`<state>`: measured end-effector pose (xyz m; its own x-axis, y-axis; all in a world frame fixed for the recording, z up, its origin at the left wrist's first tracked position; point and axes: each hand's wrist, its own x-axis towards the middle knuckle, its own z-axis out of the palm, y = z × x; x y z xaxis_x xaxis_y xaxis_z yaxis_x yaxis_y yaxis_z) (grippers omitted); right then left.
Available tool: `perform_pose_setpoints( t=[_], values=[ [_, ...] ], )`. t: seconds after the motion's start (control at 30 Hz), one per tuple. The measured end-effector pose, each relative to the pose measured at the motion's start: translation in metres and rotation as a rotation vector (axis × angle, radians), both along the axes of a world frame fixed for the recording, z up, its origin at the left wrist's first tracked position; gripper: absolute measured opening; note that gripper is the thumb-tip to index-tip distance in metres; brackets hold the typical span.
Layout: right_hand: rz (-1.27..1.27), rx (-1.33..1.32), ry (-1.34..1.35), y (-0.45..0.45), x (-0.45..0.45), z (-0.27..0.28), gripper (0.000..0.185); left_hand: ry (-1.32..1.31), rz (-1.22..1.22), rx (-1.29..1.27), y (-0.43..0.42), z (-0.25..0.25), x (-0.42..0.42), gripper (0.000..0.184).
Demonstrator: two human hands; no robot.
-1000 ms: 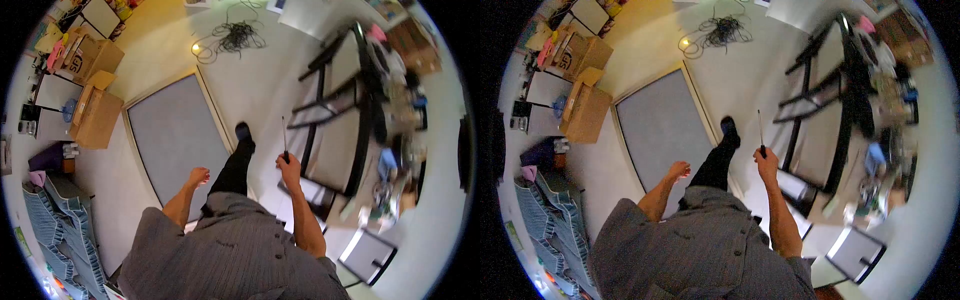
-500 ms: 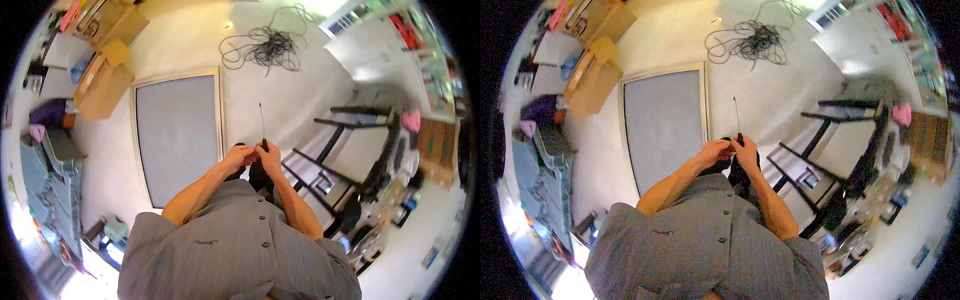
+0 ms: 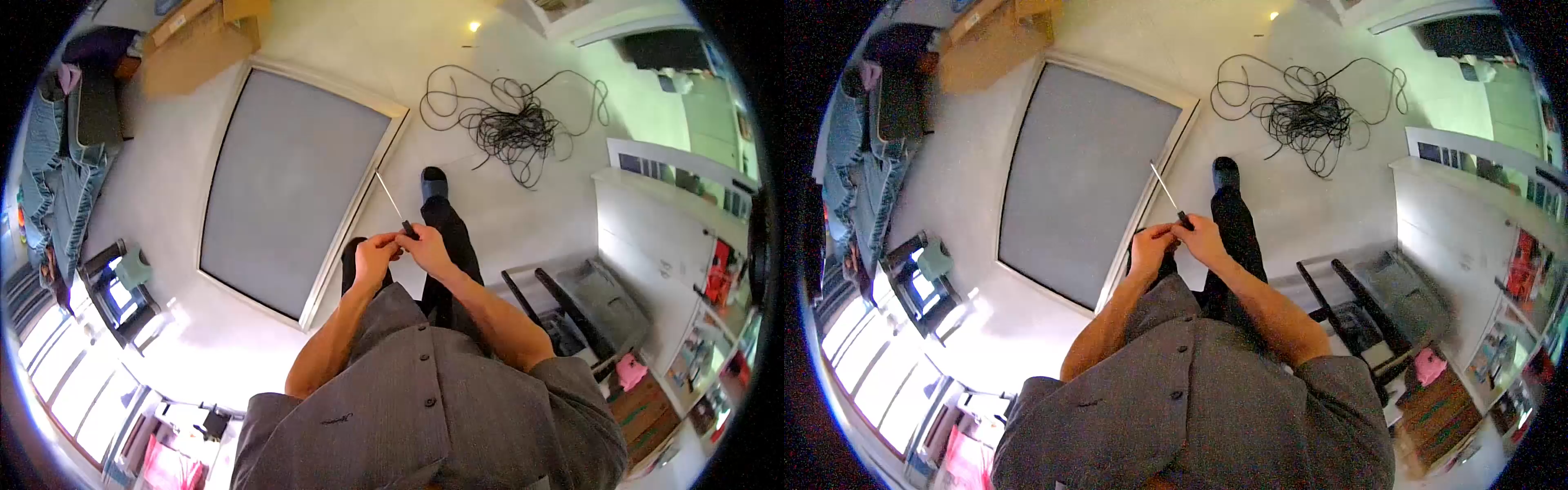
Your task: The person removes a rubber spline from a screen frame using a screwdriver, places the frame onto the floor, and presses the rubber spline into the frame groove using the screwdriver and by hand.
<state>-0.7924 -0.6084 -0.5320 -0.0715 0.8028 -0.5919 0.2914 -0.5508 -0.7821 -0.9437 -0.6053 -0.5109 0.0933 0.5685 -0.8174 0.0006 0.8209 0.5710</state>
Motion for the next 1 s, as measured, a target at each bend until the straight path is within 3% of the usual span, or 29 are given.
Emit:
perform_pose_setpoints(
  t=[0.13, 0.23, 0.3, 0.37, 0.43, 0.57, 0.63, 0.7, 0.77, 0.83, 0.9, 1.0],
  values=[
    [-0.020, 0.061, 0.049, 0.025, 0.043, -0.053, 0.021, -0.269, 0.277, -0.136, 0.024, -0.057, 0.039, 0.027],
    [0.063, -0.081, 0.006, 0.065, 0.068, -0.090, 0.020, -0.328, 0.227, -0.059, 0.036, -0.130, 0.055, 0.028],
    [0.062, -0.186, 0.097, 0.086, 0.081, -0.149, 0.017, -0.246, 0.187, -0.017, 0.064, -0.166, 0.060, 0.027],
    [0.221, -0.217, 0.068, 0.124, 0.089, -0.190, 0.016, -0.097, -0.085, 0.079, 0.080, -0.217, 0.060, 0.024],
    [0.349, -0.340, 0.193, 0.162, 0.091, -0.224, 0.015, -0.077, -0.093, 0.147, 0.098, -0.245, 0.058, 0.022],
    [0.690, -0.235, 0.052, 0.224, 0.089, -0.291, 0.012, 0.007, -0.045, 0.328, 0.115, -0.332, 0.055, 0.019],
    [0.689, -0.093, -0.081, 0.247, 0.091, -0.318, 0.012, 0.075, -0.034, 0.300, 0.117, -0.381, 0.038, 0.021],
    [0.675, 0.048, -0.224, 0.251, 0.096, -0.346, 0.011, 0.054, 0.161, 0.246, 0.115, -0.435, 0.016, 0.023],
    [0.370, 0.106, -0.112, 0.242, 0.104, -0.376, 0.012, 0.126, 0.141, 0.255, 0.112, -0.467, 0.000, 0.024],
    [0.333, 0.135, -0.141, 0.213, 0.114, -0.409, 0.013, 0.201, 0.131, 0.267, 0.111, -0.491, -0.006, 0.026],
    [0.012, 0.059, 0.080, 0.163, 0.118, -0.448, 0.012, 0.293, 0.124, 0.210, 0.103, -0.506, -0.010, 0.026],
    [0.014, -0.077, 0.098, 0.110, 0.126, -0.460, 0.010, 0.290, 0.138, 0.239, 0.090, -0.524, -0.009, 0.025]
  ],
)
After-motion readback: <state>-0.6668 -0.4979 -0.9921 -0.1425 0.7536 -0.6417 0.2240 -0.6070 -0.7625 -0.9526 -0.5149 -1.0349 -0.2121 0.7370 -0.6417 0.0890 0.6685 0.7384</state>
